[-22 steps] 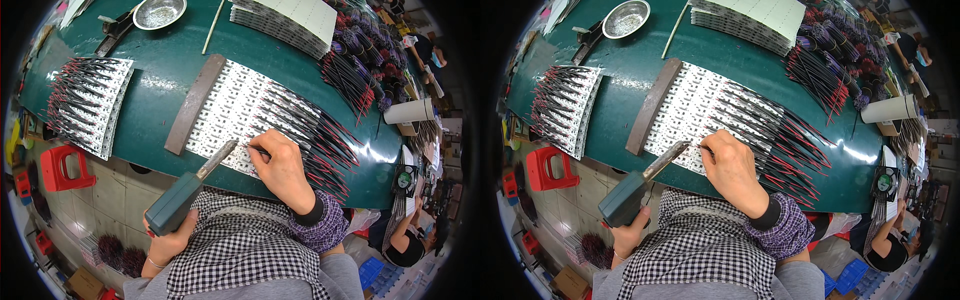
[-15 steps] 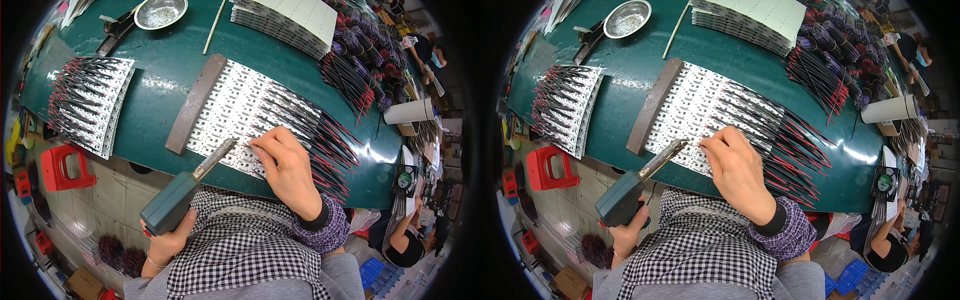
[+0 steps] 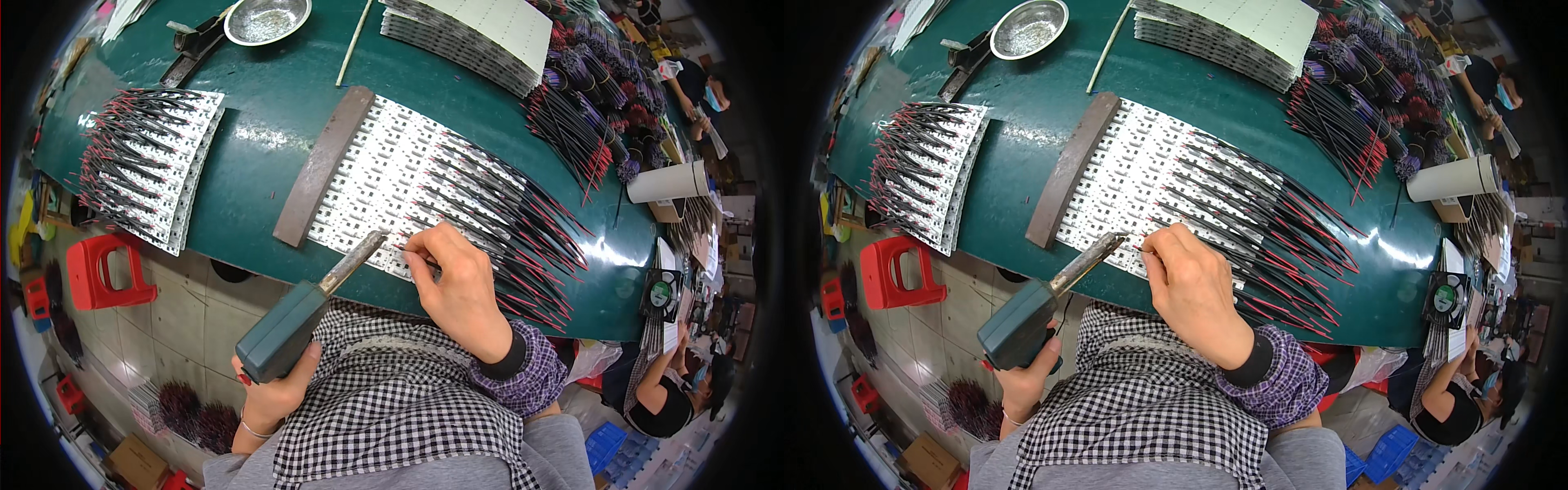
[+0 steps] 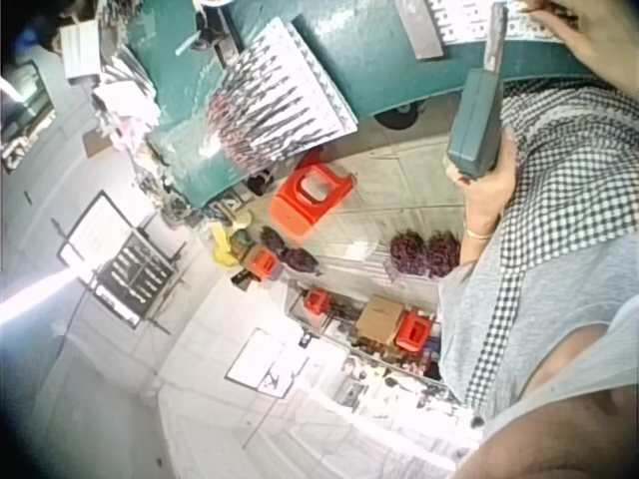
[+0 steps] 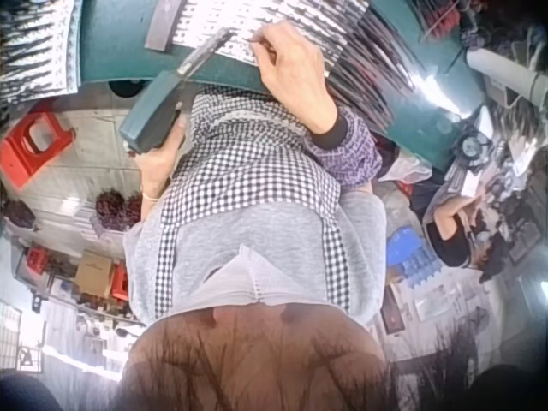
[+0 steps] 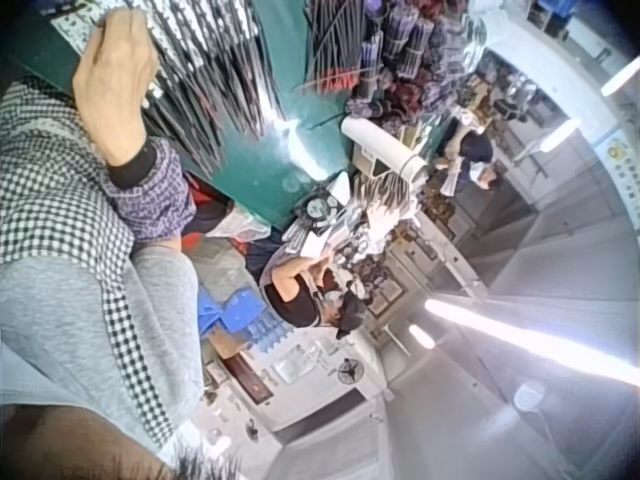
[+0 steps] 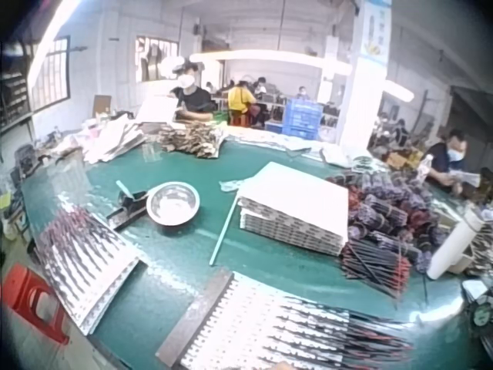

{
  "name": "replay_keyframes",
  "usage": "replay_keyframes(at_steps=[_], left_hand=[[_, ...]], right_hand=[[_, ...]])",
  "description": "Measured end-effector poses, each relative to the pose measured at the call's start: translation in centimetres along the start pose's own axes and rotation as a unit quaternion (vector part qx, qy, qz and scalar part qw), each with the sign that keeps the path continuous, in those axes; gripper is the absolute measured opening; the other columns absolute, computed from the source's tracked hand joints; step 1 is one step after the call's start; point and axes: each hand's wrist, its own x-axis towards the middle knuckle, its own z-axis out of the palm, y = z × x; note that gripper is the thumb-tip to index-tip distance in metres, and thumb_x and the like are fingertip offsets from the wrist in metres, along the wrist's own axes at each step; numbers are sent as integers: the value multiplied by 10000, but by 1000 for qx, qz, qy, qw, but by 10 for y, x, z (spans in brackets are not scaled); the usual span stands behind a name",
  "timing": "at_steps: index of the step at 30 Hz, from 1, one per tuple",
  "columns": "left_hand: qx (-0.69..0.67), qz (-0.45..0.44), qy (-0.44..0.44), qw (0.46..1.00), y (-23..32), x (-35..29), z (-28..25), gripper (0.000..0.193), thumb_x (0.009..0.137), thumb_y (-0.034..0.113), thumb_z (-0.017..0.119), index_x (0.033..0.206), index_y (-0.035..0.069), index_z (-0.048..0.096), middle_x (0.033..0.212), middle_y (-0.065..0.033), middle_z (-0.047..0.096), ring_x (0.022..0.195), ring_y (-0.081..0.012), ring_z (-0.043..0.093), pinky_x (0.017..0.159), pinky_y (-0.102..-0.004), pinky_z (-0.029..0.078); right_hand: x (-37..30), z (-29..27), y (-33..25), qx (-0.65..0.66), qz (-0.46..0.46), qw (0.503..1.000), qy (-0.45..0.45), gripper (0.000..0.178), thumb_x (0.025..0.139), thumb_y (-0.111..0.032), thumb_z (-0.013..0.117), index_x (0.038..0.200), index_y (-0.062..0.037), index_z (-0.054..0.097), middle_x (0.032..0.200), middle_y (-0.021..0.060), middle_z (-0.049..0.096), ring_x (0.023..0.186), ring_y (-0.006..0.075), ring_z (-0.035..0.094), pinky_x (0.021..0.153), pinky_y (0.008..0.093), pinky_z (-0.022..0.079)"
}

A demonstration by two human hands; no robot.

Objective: The person assembles electronics by holding a soldering tool, picking up bundles of wires from the workbench, aligning the wire ends onto a circuit board panel, and securing them with the tool.

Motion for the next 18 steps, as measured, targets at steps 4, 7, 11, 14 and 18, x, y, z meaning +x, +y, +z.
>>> replay_keyframes(at_steps=[4,7,11,14,18], left_hand=[[7,-7,-11,1000,-1,0,-2,454,807,-56,775,1240,-47,640,1122,-147,720,1016,-205,700,902,-326,558],[11,-5,-7,1000,2,1,-1,437,808,-56,775,1226,-47,649,1111,-147,724,1010,-202,701,895,-323,560],[-3,16,80,997,6,7,8,197,764,89,814,925,0,744,832,-98,737,648,-221,686,610,-305,513],[-5,2,-4,1000,-1,1,1,435,806,-55,777,1223,-41,651,1094,-137,726,980,-188,699,872,-309,559],[-55,-23,37,998,3,8,8,333,781,-21,776,1101,-45,683,979,-119,717,819,-176,681,718,-292,536]], right_hand=[[0,1,-1,-23,-4,1000,3,44,864,-11,691,880,-17,650,825,119,631,664,309,643,597,388,504],[0,-1,-4,-41,-9,999,8,47,861,-16,696,875,-16,652,813,120,653,657,311,650,583,382,506],[0,1,-2,-30,-6,1000,6,52,857,-19,701,871,-13,651,796,119,672,620,303,647,554,380,500],[1,1,-2,-24,0,1000,9,50,851,-15,699,858,-11,649,784,119,677,580,292,638,531,379,492],[2,3,-2,-26,8,1000,6,54,838,-9,700,844,-12,647,782,123,676,563,280,633,522,376,487]])
